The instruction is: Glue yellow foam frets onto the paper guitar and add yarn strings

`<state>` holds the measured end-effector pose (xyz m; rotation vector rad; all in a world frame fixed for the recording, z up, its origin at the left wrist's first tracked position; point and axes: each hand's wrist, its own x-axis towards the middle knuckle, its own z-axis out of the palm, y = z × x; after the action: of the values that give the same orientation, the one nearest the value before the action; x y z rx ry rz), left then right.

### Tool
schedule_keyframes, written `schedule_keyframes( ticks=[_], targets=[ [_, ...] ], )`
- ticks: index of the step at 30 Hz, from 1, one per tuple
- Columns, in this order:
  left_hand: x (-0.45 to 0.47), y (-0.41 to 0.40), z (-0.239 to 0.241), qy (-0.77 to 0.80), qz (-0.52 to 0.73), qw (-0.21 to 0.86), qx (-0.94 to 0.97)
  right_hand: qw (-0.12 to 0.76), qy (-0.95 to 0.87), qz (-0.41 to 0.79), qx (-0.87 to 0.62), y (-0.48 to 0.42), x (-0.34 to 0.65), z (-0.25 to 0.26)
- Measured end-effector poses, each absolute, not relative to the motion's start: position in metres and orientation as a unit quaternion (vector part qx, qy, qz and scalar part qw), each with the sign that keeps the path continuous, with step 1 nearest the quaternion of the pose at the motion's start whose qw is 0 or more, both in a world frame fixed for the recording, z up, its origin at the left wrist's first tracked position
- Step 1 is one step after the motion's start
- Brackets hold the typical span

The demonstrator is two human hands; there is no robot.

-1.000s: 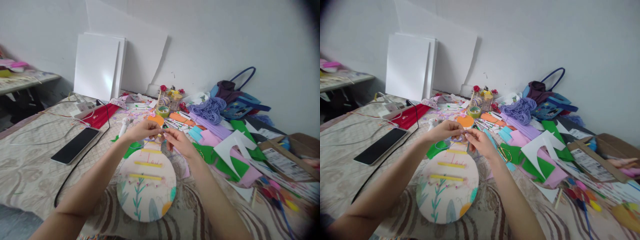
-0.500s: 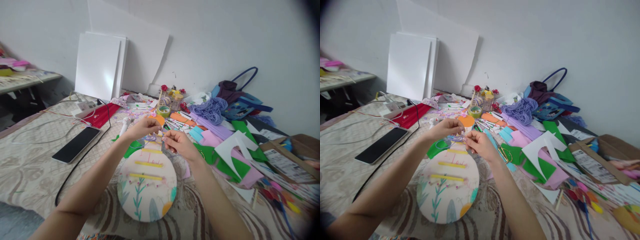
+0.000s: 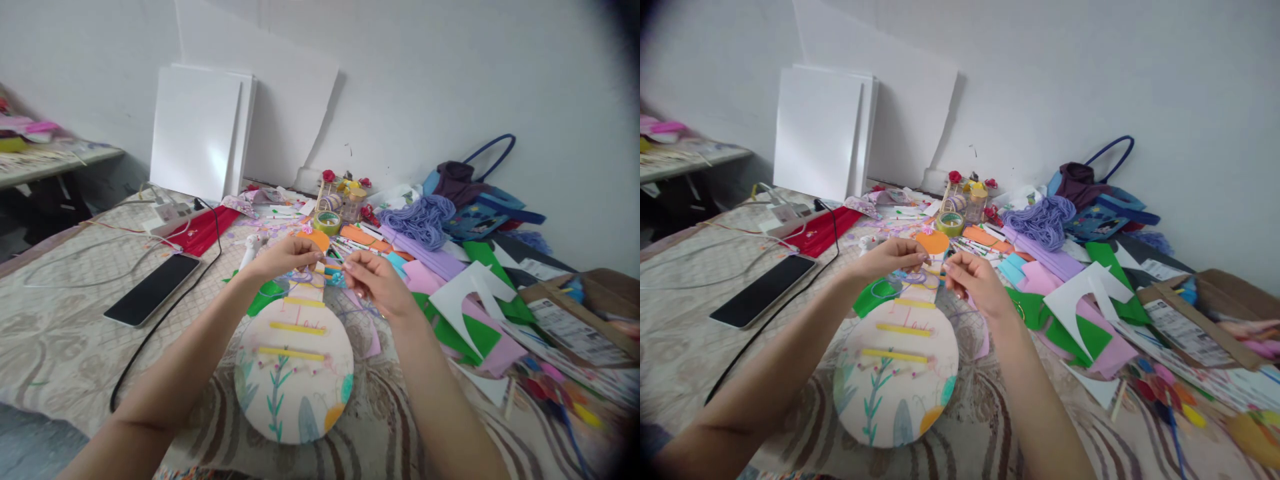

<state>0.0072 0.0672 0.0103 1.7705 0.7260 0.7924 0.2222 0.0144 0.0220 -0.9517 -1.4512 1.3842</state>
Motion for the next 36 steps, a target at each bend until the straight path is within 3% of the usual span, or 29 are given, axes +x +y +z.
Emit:
schedule_keyframes(
  ticks=[6,10,13,15,18,21,24,27,34,36],
  targets=[
    [0.001,0.068,0.015,0.267,0.325,0.531,0.735,0.618,-0.499,0.473,-0.382,0.022,0.265,0.045],
    [-0.005,0.071,0.016,0.307,0.337,0.518,0.724,0.716,-0.444,0.324,-0.430,0.032,0.300,0.047],
    [-0.003,0.070,0.017,0.334,0.345,0.503,0.718,0.668,-0.484,0.210,-0.525,0.034,0.303,0.041],
    [0.001,0.067,0.018,0.339,0.355,0.483,0.725,0.614,-0.524,0.214,-0.551,0.031,0.290,0.035],
    [0.011,0.059,0.021,0.332,0.359,0.458,0.743,0.539,-0.590,0.288,-0.528,0.024,0.254,0.026],
    [0.019,0.051,0.023,0.319,0.348,0.448,0.759,0.429,-0.661,0.451,-0.419,0.018,0.222,0.017],
    [0.022,0.048,0.024,0.323,0.342,0.428,0.771,0.393,-0.669,0.487,-0.401,0.018,0.214,0.012],
    [0.018,0.050,0.024,0.332,0.339,0.415,0.777,0.444,-0.648,0.446,-0.428,0.022,0.230,0.016],
    [0.002,0.060,0.024,0.362,0.328,0.426,0.761,0.670,-0.521,0.258,-0.462,0.036,0.299,0.035],
    [0.000,0.062,0.024,0.365,0.334,0.429,0.756,0.682,-0.504,0.194,-0.493,0.036,0.308,0.037]
  ],
)
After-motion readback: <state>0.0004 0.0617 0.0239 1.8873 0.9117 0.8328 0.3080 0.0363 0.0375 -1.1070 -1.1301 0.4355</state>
